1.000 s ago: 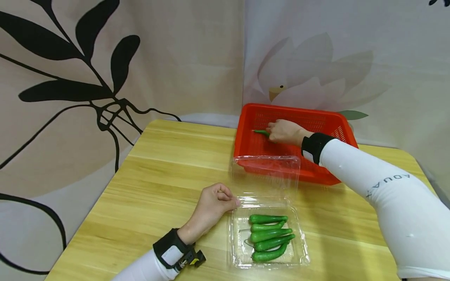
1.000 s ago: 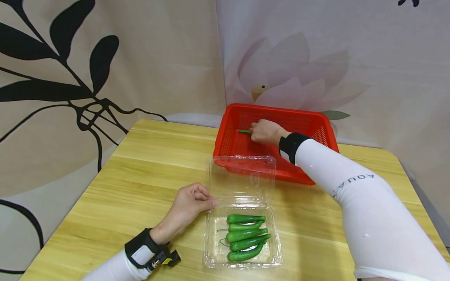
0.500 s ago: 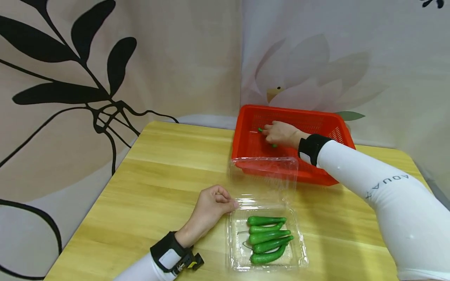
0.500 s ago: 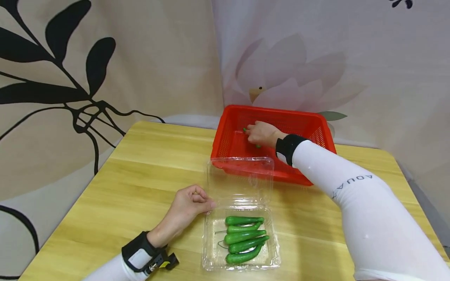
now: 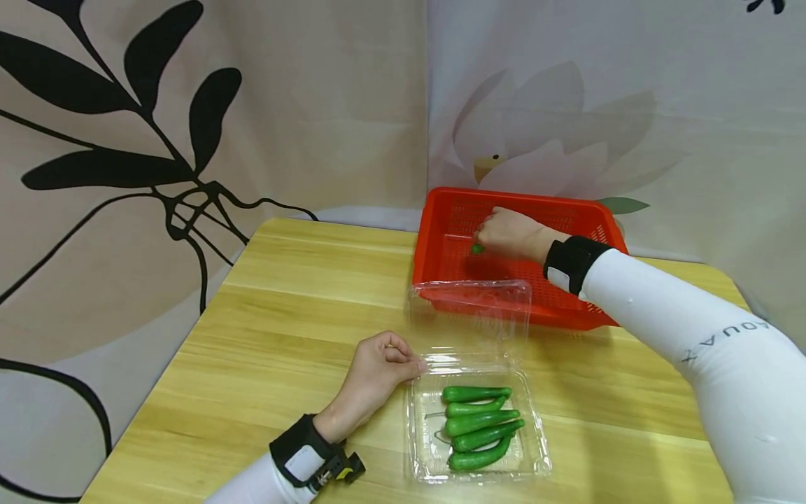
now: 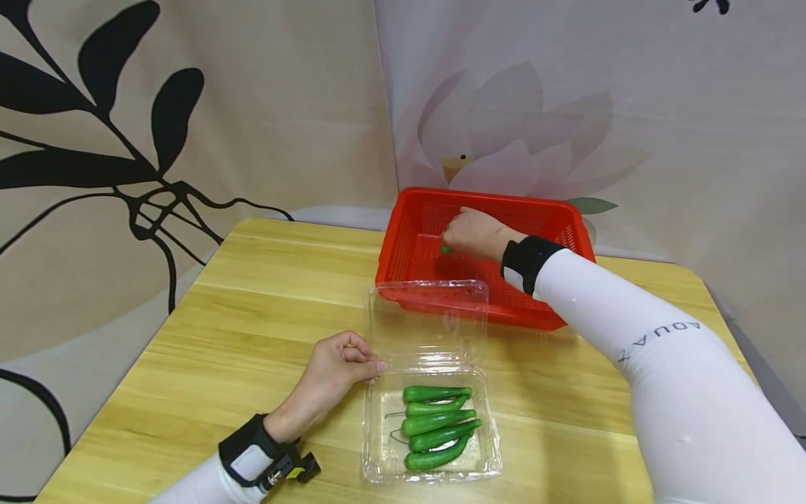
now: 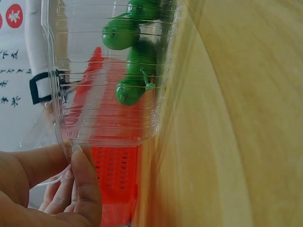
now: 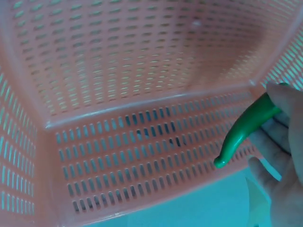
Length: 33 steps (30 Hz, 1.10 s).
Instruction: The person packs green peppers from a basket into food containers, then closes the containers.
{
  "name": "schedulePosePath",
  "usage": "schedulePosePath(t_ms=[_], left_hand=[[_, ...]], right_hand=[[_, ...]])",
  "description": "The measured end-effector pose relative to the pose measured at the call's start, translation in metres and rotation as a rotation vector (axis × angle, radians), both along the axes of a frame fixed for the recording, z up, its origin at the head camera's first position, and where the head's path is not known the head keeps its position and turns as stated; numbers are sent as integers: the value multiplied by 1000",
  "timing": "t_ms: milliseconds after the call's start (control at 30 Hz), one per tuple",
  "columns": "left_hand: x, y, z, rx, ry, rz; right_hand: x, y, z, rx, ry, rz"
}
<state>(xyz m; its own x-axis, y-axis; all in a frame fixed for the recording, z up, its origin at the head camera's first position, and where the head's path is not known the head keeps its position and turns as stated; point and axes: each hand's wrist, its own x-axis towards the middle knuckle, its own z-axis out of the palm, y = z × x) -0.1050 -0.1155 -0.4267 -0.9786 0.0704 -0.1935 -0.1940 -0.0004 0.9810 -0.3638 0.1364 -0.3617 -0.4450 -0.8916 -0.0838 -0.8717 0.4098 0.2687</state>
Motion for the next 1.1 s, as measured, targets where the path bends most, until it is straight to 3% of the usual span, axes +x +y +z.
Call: schedulePosePath(t_ms=[333,667,967,1100], left_hand=[[0,6,0,41,2,-23],[0,3,-2,40,9,-16],[1,1,-1,41,6,-16],[0,0,-1,46,4,-14]], right_hand=[[25,25,49,-314,-120,-154],[63,42,88,-469,-179,-267],[109,47,109,-560,-150,-240],[132,50,106,-612,-101,-120]])
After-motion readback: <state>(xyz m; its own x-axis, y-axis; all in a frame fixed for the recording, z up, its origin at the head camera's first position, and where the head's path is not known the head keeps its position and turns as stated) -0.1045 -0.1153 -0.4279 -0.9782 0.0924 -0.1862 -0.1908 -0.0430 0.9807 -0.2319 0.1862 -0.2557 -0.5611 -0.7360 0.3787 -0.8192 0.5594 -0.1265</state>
